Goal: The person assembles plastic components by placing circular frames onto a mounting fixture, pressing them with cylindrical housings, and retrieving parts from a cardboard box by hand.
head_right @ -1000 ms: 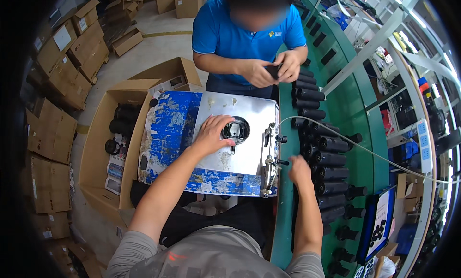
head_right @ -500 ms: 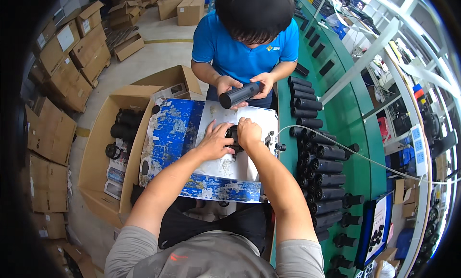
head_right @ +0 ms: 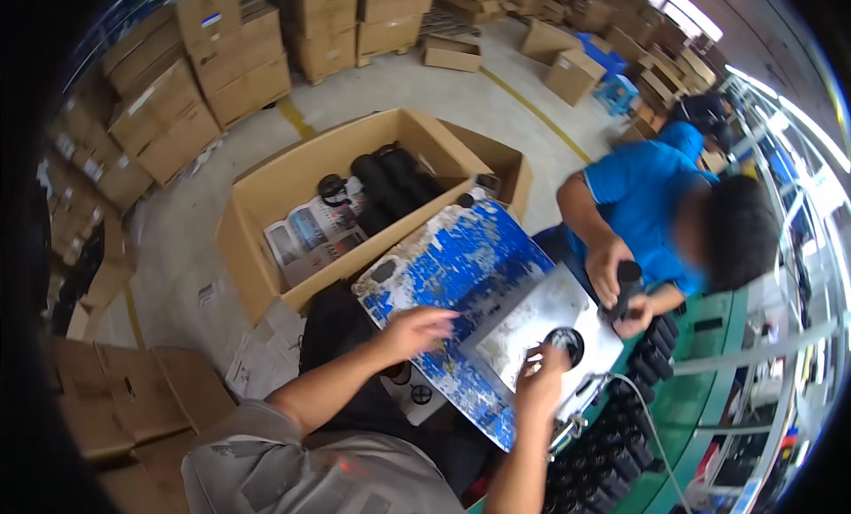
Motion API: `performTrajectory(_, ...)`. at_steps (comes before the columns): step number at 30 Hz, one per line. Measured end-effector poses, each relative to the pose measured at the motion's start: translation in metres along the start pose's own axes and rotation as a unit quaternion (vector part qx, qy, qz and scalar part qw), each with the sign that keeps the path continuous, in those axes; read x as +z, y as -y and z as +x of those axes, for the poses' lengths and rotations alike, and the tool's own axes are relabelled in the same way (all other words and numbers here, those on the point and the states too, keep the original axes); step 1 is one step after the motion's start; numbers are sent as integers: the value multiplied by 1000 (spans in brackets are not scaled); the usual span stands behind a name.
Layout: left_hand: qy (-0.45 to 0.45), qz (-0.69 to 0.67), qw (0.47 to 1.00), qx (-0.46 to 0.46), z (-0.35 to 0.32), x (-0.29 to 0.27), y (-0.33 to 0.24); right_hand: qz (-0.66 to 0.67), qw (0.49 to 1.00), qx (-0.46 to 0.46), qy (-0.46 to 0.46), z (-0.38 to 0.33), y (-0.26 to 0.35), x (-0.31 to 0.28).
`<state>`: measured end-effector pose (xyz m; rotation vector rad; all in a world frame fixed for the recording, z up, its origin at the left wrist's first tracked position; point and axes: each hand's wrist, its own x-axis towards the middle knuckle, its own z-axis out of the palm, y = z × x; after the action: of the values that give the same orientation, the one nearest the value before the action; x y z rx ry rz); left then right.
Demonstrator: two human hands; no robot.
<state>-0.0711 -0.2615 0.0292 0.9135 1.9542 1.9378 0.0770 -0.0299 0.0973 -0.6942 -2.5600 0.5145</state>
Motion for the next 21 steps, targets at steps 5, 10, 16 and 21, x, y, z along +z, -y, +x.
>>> performTrajectory(5,-234,153,953,-119,-21,-186,73,188,931,-119,290,-37,91,175)
performTrajectory(10,-87,299,922,-232,51,-288,175,84,957,-228,157,4,96,272)
performTrajectory(16,-60,208,948,-232,100,-301,336,55,952,-245,176,11,93,302)
performTrajectory(21,-5,215,944,-252,152,-308,397,71,955,-223,182,14,93,309)
